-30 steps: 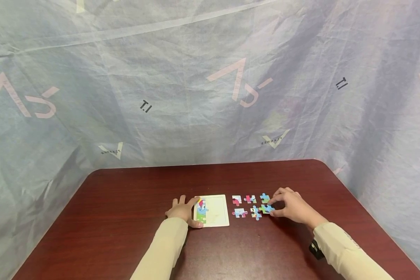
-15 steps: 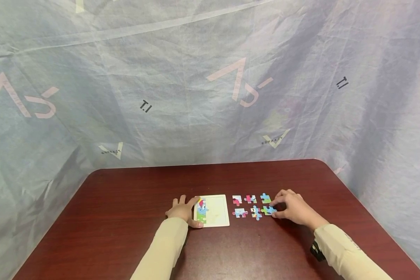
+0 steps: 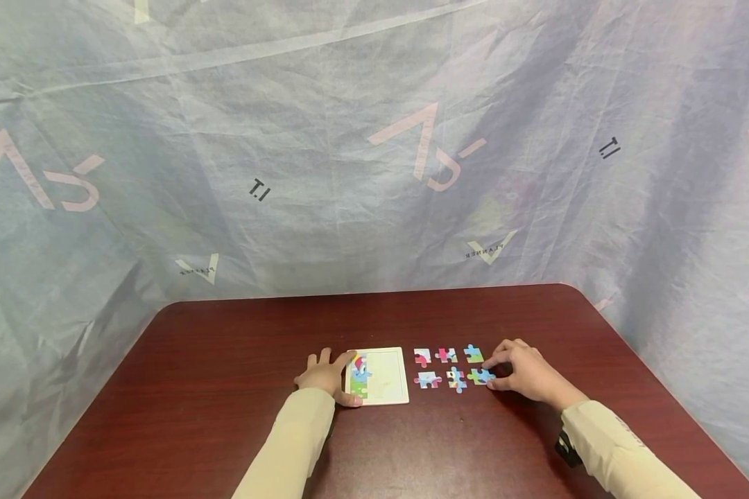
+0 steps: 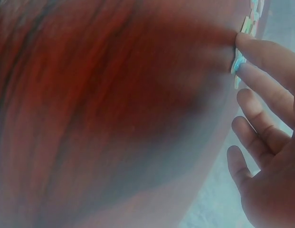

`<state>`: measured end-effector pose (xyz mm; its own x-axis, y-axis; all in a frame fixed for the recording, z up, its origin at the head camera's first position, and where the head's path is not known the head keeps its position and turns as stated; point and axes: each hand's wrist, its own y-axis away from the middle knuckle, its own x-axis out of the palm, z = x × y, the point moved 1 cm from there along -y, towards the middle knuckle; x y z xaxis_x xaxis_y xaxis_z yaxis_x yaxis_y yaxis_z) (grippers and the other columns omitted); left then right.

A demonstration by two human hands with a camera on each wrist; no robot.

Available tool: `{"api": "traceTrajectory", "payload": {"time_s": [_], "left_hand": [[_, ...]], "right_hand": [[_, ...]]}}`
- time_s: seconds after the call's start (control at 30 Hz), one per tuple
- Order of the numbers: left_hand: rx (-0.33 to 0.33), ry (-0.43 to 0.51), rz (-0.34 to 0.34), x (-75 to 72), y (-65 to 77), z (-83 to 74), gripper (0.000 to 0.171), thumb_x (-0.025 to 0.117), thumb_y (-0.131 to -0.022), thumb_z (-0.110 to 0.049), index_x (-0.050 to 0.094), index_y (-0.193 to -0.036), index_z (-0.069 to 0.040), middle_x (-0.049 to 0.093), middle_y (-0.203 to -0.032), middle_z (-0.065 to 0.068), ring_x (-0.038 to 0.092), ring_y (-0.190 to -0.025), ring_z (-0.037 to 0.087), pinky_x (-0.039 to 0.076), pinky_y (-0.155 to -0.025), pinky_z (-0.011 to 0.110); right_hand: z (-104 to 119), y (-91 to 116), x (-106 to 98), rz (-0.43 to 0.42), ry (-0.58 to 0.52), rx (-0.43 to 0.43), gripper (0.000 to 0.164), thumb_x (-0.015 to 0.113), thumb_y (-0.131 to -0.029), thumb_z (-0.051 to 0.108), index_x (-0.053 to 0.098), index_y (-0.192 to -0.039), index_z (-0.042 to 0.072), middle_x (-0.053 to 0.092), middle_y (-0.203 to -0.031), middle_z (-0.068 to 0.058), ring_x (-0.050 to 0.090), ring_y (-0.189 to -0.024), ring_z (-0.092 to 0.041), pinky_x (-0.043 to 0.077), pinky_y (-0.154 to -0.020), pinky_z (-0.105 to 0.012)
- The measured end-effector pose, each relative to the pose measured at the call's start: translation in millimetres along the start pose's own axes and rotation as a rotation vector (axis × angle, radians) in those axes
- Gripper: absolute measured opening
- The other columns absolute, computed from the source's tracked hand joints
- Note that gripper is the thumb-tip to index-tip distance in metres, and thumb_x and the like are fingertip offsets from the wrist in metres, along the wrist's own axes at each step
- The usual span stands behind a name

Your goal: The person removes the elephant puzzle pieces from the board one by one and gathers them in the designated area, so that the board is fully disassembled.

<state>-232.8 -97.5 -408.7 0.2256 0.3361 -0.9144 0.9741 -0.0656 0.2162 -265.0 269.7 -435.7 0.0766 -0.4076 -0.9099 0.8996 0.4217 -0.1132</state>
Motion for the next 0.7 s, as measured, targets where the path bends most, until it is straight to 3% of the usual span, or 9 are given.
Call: {"api": "traceTrajectory", "payload": {"time_s": [0.13, 0.33, 0.7], "left_hand": [[0.002, -0.003, -0.001, -2.0, 2.3, -1.4, 0.091, 0.095, -0.072, -0.027, 0.049, -0.150, -0.019, 0.039, -0.151, 0.023, 0.037, -0.133, 0.045, 0.044, -0.093, 0.072], [0.003, -0.017, -0.003, -4.0, 5.1, -3.3, 0.091, 0.095, -0.072, -0.028, 0.049, -0.150, -0.019, 0.039, -0.150, 0.023, 0.037, -0.133, 0.045, 0.044, -0.093, 0.071], [0.003, -0.017, -0.006, -3.6, 5.3, -3.0, 0.090, 0.095, -0.073, -0.027, 0.049, -0.150, -0.019, 0.039, -0.150, 0.023, 0.037, -0.132, 0.045, 0.045, -0.092, 0.071]], "right_hand": [[-1.2, 0.8, -0.8, 0.003, -0.006, -0.004, 0.029, 0.089, -0.078, 0.022, 0.081, -0.104, 0.013, 0.062, -0.100, 0.002, 0.054, -0.098, -0.027, 0.047, -0.084, -0.052], [-1.4, 2.3, -2.7, -0.024, -0.121, 0.010, 0.029, 0.087, -0.081, 0.023, 0.079, -0.108, 0.014, 0.064, -0.103, 0.000, 0.055, -0.100, -0.025, 0.050, -0.083, -0.047], [13.8, -3.8, -3.8, -0.073, -0.227, -0.016, 0.031, 0.086, -0.082, 0.019, 0.077, -0.110, 0.007, 0.067, -0.103, -0.006, 0.062, -0.097, -0.026, 0.053, -0.083, -0.041]]}}
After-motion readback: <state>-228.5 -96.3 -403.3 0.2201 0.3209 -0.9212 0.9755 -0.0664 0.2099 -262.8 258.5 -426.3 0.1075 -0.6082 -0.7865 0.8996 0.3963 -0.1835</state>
